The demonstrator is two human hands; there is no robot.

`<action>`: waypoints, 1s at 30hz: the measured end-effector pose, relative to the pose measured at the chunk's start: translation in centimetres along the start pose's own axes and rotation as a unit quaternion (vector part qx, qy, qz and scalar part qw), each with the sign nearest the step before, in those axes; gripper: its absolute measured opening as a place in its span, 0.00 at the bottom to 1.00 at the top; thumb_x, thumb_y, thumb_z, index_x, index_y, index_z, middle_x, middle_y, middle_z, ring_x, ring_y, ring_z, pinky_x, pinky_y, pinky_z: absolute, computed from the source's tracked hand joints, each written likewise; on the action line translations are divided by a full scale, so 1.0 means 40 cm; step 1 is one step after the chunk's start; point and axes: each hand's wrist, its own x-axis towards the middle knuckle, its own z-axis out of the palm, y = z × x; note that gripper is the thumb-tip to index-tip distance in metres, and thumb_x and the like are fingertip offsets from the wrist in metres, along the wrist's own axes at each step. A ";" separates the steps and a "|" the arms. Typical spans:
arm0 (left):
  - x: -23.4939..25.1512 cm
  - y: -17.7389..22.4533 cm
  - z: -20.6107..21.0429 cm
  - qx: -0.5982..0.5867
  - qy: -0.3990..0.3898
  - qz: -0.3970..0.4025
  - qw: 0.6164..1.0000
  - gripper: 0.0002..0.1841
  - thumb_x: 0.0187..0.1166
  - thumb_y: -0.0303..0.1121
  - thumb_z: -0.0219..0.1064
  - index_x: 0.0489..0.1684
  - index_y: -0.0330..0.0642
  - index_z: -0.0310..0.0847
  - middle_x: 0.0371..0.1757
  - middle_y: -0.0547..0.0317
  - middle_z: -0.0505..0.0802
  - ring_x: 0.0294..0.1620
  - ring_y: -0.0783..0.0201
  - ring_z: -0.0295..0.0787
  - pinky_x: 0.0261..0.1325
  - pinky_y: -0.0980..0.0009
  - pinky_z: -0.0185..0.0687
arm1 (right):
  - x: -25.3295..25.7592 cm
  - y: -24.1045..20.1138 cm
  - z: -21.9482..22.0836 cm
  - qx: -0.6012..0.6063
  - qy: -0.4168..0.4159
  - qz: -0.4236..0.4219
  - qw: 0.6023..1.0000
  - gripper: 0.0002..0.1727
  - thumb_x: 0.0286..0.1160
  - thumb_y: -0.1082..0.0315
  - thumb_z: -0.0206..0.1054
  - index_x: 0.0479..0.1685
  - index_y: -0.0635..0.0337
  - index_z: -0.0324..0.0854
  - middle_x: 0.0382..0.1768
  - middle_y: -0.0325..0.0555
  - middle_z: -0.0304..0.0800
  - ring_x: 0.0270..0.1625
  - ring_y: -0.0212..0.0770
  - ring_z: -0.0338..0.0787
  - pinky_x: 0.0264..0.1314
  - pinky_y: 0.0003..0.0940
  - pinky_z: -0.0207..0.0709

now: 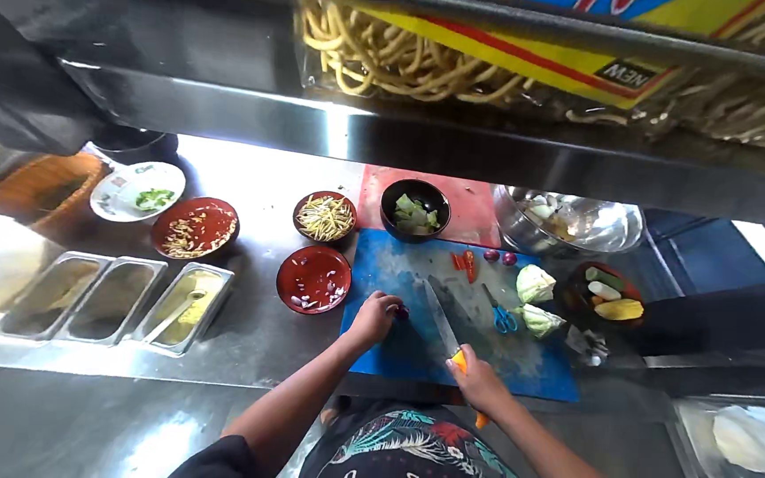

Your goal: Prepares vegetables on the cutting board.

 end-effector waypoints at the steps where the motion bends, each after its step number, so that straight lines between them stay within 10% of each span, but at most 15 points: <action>1: -0.005 0.001 0.001 0.004 -0.001 0.003 1.000 0.14 0.88 0.30 0.60 0.63 0.47 0.90 0.62 0.45 0.90 0.64 0.52 0.89 0.71 0.53 0.84 | 0.002 -0.006 0.000 -0.003 -0.002 -0.001 1.000 0.29 0.90 0.46 0.54 0.79 0.56 0.66 0.48 0.57 0.90 0.52 0.56 0.92 0.57 0.58 0.84; 7: -0.021 0.016 0.036 0.067 -0.031 0.036 0.997 0.23 0.81 0.36 0.71 0.76 0.48 0.81 0.73 0.47 0.86 0.76 0.49 0.81 0.80 0.51 0.75 | 0.015 -0.025 0.001 -0.034 -0.010 -0.007 0.999 0.27 0.91 0.47 0.53 0.77 0.56 0.67 0.48 0.57 0.91 0.53 0.56 0.93 0.57 0.57 0.84; 14: -0.020 0.017 0.073 0.063 0.028 0.090 0.994 0.21 0.79 0.25 0.66 0.70 0.51 0.87 0.72 0.45 0.84 0.65 0.50 0.86 0.71 0.53 0.84 | 0.015 -0.031 -0.027 -0.020 -0.003 -0.032 0.999 0.19 0.85 0.55 0.56 0.64 0.57 0.74 0.44 0.54 0.89 0.49 0.53 0.92 0.52 0.55 0.84; 30: 0.036 0.022 0.020 0.005 0.035 -0.044 0.998 0.21 0.89 0.44 0.61 0.71 0.41 0.83 0.67 0.43 0.87 0.58 0.51 0.91 0.67 0.53 0.86 | 0.014 -0.020 -0.019 -0.029 -0.037 -0.040 0.998 0.22 0.83 0.54 0.55 0.68 0.57 0.72 0.46 0.56 0.90 0.51 0.56 0.92 0.53 0.58 0.83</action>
